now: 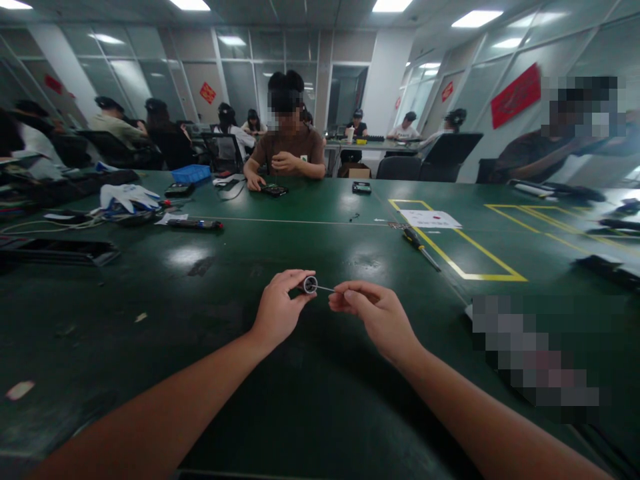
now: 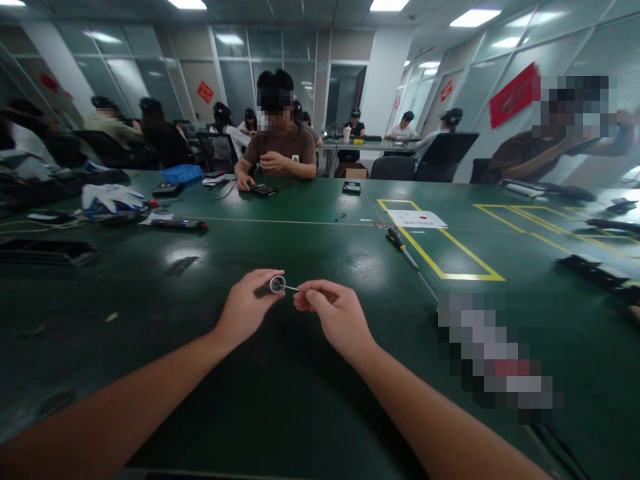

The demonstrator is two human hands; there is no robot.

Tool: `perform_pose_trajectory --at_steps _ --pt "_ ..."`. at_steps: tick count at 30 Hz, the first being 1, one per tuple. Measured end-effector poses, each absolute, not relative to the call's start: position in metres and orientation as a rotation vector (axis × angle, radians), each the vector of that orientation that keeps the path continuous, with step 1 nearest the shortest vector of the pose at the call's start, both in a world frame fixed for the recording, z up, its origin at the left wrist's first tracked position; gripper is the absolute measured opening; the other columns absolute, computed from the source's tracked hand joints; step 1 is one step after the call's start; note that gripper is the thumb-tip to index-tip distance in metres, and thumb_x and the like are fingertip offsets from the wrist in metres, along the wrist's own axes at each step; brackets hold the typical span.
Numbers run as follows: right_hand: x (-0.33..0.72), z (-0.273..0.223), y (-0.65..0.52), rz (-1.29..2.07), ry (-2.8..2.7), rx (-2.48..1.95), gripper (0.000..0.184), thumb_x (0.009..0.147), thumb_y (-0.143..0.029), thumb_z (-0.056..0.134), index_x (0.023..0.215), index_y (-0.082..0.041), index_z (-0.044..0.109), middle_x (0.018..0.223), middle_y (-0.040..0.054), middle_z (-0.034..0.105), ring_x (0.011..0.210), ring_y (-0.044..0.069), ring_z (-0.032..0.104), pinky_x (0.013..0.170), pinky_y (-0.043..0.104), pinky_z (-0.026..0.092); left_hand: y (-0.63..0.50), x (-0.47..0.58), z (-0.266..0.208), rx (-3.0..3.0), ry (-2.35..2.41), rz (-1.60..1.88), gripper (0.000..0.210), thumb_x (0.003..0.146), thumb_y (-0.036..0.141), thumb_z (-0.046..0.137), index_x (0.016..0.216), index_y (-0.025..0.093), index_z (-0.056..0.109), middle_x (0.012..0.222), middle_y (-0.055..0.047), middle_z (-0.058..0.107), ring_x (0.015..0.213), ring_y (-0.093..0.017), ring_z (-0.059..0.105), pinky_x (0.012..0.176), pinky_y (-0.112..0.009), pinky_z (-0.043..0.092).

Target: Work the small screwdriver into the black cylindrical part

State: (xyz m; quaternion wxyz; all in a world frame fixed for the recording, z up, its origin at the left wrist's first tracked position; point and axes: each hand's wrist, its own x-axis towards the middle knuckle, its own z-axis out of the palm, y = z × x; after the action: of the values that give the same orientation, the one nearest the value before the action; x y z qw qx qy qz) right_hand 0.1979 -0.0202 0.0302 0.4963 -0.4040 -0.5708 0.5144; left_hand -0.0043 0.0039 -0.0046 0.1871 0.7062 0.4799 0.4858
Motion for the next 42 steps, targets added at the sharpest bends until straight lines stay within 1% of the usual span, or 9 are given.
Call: perform_pose_trajectory --at_steps 5,8,12,17,25,32,37,42 --pt "0.198 0.026 -0.016 1.367 -1.228 -0.933 0.015 0.086 -0.027 0.070 0.092 -0.016 0.078 0.086 0.0077 0.079 0.081 0.021 0.075 0.085 0.041 0.061 0.005 -0.004 -0.006 1.973 1.332 1.399 0.038 0.084 0.013 0.074 0.119 0.026 0.072 0.121 -0.005 0.070 0.115 -0.022 0.064 0.105 -0.044 0.049" --pt "0.200 0.026 -0.014 1.414 -1.126 -0.853 0.012 0.083 -0.024 0.070 0.086 -0.016 0.078 0.082 0.0069 0.078 0.078 0.021 0.075 0.082 0.040 0.061 0.006 -0.004 -0.007 1.983 1.330 1.416 0.038 0.083 0.014 0.076 0.119 0.026 0.072 0.121 -0.005 0.070 0.114 -0.022 0.064 0.105 -0.044 0.049" --pt "0.202 0.029 -0.015 1.285 -1.173 -0.903 0.012 0.081 -0.024 0.069 0.083 -0.016 0.078 0.078 0.0066 0.078 0.074 0.021 0.074 0.077 0.037 0.060 0.007 -0.003 -0.010 1.985 1.335 1.419 0.040 0.082 0.013 0.077 0.119 0.027 0.072 0.120 -0.004 0.071 0.113 -0.023 0.065 0.104 -0.044 0.049" --pt "0.201 0.032 -0.020 1.144 -1.376 -1.015 0.015 0.085 -0.025 0.066 0.086 -0.017 0.079 0.081 0.0067 0.079 0.076 0.021 0.075 0.078 0.038 0.060 0.006 -0.003 -0.009 1.987 1.340 1.422 0.040 0.082 0.013 0.077 0.119 0.027 0.072 0.120 -0.004 0.071 0.113 -0.022 0.064 0.104 -0.044 0.049" --pt "0.200 0.033 -0.022 1.097 -1.458 -1.048 0.017 0.087 -0.027 0.065 0.090 -0.017 0.078 0.084 0.0073 0.079 0.079 0.022 0.075 0.080 0.038 0.060 0.006 -0.004 -0.009 2.030 1.358 1.397 0.042 0.083 0.013 0.077 0.121 0.029 0.072 0.120 -0.003 0.070 0.113 -0.022 0.064 0.102 -0.043 0.050" --pt "0.198 0.033 -0.025 1.046 -1.536 -1.058 0.017 0.087 -0.026 0.065 0.093 -0.018 0.079 0.087 0.0072 0.080 0.083 0.022 0.076 0.083 0.038 0.061 0.005 -0.003 -0.006 2.012 1.349 1.416 0.040 0.081 0.013 0.078 0.119 0.027 0.072 0.118 -0.003 0.071 0.111 -0.022 0.064 0.102 -0.041 0.050" --pt "0.203 0.035 -0.027 0.993 -1.459 -0.978 0.017 0.088 -0.025 0.063 0.088 -0.020 0.079 0.084 0.0051 0.080 0.080 0.020 0.076 0.081 0.036 0.061 0.006 -0.003 -0.007 2.006 1.339 1.442 0.039 0.081 0.013 0.078 0.117 0.027 0.073 0.118 -0.004 0.071 0.111 -0.022 0.065 0.101 -0.042 0.050" --pt "0.201 0.038 -0.029 0.935 -1.550 -1.063 0.016 0.085 -0.023 0.064 0.084 -0.019 0.079 0.081 0.0049 0.080 0.079 0.021 0.076 0.078 0.034 0.061 0.005 -0.004 -0.008 2.015 1.344 1.425 0.039 0.081 0.013 0.078 0.118 0.027 0.073 0.118 -0.004 0.071 0.111 -0.022 0.065 0.101 -0.042 0.050"
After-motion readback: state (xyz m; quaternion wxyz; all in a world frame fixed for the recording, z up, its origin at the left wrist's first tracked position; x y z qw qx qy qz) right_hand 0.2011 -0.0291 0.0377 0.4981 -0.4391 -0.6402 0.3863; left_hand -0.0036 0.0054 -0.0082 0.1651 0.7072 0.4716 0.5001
